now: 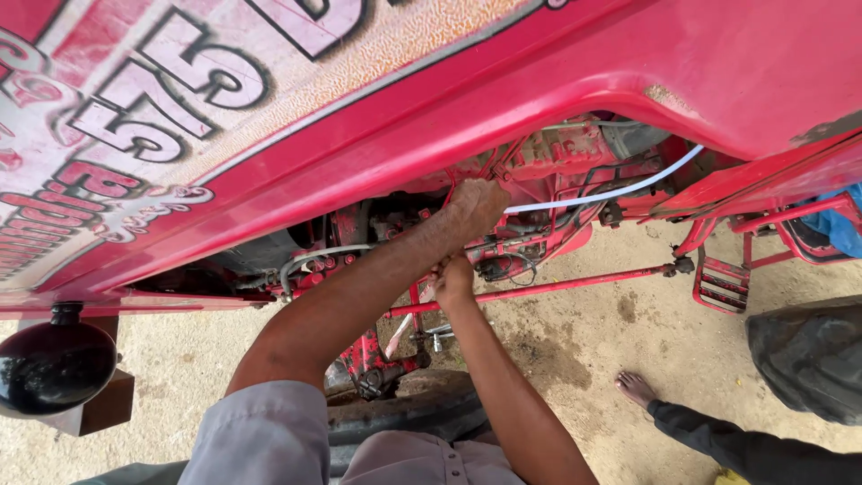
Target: The person wipes parts of a red tractor engine with a cloth, then fits a brass fitting onto a clear plastic tube and attaches the tube to the engine. They thread the fitting by hand and use a combination wrench to tighten it on the tractor.
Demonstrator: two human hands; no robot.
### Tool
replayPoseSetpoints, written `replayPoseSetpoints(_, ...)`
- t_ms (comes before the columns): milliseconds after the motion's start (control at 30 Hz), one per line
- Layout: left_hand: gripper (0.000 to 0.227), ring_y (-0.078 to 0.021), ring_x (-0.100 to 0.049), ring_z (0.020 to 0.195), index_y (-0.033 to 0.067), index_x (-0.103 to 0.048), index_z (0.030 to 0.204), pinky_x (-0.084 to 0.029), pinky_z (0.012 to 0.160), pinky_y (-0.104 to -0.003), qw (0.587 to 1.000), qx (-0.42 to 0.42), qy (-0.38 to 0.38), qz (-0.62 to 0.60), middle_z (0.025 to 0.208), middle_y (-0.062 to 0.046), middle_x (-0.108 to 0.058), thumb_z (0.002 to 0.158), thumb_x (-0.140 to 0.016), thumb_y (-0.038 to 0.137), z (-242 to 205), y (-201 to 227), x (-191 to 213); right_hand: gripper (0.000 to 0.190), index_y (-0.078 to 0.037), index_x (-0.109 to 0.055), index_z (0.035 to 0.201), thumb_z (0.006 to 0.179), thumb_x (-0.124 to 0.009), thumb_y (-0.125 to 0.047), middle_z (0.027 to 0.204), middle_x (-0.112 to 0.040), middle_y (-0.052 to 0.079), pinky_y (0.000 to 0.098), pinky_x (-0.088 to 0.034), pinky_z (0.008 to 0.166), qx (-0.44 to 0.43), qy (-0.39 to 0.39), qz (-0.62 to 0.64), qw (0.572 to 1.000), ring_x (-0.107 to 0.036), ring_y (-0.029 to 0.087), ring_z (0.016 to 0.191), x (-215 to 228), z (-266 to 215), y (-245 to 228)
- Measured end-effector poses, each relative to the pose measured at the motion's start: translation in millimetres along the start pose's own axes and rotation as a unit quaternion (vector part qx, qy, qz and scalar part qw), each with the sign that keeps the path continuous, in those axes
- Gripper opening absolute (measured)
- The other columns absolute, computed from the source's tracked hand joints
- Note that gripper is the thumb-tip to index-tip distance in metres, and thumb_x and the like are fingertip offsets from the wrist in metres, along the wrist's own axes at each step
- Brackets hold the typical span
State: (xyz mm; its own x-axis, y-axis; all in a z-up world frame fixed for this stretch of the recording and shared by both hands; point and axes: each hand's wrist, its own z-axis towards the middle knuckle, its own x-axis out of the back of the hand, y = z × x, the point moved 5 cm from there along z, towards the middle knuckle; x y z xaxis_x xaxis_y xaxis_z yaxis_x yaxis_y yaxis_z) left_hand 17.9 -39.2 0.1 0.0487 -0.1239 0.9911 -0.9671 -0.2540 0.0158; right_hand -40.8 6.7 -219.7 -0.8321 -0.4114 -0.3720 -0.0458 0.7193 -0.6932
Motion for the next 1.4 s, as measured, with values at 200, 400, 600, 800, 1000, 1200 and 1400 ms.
replayPoseSetpoints(200, 0.009, -0.0248, -0.077, 0.092, 0.0090, -0.075, 0.095, -0.063, 0.074, -0.040, 1.000, 0.001, 0.008, 0.015, 0.094, -0.012, -0.077, 0.086, -0.074, 0.011, -5.2, -0.9, -0.9, 0.029, -0.018, -0.055, 0.101, 0.105, -0.038, -0.041, 0.075, -0.051, -0.004, 0.0254, -0.030, 0.050, -0.055, -0.058, 0.089, 0.993, -0.040, 0.008, 0.056, -15.4, -27.2, -5.9)
replayPoseSetpoints(400, 0.010, -0.0252, -0.077, 0.091, 0.0087, -0.074, 0.097, -0.063, 0.074, -0.041, 1.000, 0.000, -0.011, 0.017, 0.095, -0.012, -0.077, 0.088, -0.072, 0.013, -2.8, 0.4, -3.3, 0.023, -0.018, -0.055, 0.103, 0.106, -0.040, -0.036, 0.077, -0.051, -0.004, 0.0260, -0.032, 0.050, -0.100, -0.146, 0.247, 0.953, -0.042, 0.008, 0.058, 0.7, 27.4, 25.0)
replayPoseSetpoints(600, 0.008, -0.0269, -0.076, 0.092, 0.0097, -0.074, 0.093, -0.062, 0.072, -0.042, 1.000, -0.005, 0.024, 0.013, 0.094, -0.012, -0.077, 0.087, -0.073, 0.013, -0.3, 0.0, -4.3, 0.011, -0.022, -0.054, 0.109, 0.103, -0.047, -0.028, 0.081, -0.058, -0.006, 0.0284, -0.039, 0.055, 0.057, 0.004, -0.092, 0.994, -0.052, 0.005, 0.066, -17.5, -41.7, -28.0)
replayPoseSetpoints(800, 0.009, -0.0262, -0.077, 0.091, 0.0103, -0.074, 0.093, -0.062, 0.072, -0.040, 0.999, -0.003, 0.030, 0.014, 0.092, -0.011, -0.077, 0.084, -0.075, 0.012, -3.7, 0.1, -9.0, 0.027, -0.015, -0.051, 0.099, 0.107, -0.038, -0.037, 0.070, -0.047, -0.001, 0.0294, -0.031, 0.049, -0.030, -0.136, 0.141, 0.980, -0.037, 0.011, 0.055, -12.4, -2.5, 6.7)
replayPoseSetpoints(1000, 0.009, -0.0249, -0.077, 0.089, 0.0100, -0.074, 0.094, -0.062, 0.073, -0.040, 0.999, -0.003, 0.013, 0.033, 0.091, -0.011, -0.077, 0.086, -0.074, 0.015, -0.8, -1.4, -8.7, 0.024, -0.015, -0.054, 0.102, 0.104, -0.035, -0.030, 0.070, -0.050, -0.003, 0.0270, -0.032, 0.047, -0.040, -0.092, 0.140, 0.985, -0.040, 0.008, 0.054, -13.0, -8.1, 0.0)
replayPoseSetpoints(1200, 0.013, -0.0260, -0.076, 0.090, 0.0091, -0.073, 0.096, -0.062, 0.073, -0.041, 0.999, -0.005, 0.027, 0.033, 0.091, -0.012, -0.076, 0.085, -0.075, 0.015, -2.3, 1.9, -8.3, 0.019, -0.017, -0.057, 0.102, 0.104, -0.043, -0.030, 0.070, -0.053, -0.002, 0.0262, -0.034, 0.047, 0.097, -0.011, -0.091, 0.991, -0.045, 0.007, 0.056, -7.2, -20.6, -12.1)
replayPoseSetpoints(1400, 0.012, -0.0265, -0.077, 0.092, 0.0102, -0.074, 0.096, -0.062, 0.075, -0.040, 1.000, -0.013, 0.014, 0.018, 0.093, -0.012, -0.077, 0.084, -0.075, 0.012, -5.4, -0.6, -4.3, 0.022, -0.012, -0.051, 0.096, 0.107, -0.041, -0.029, 0.073, -0.055, -0.002, 0.0278, -0.036, 0.049, -0.015, -0.151, 0.151, 0.977, -0.045, 0.009, 0.056, -3.6, -7.2, 3.1)
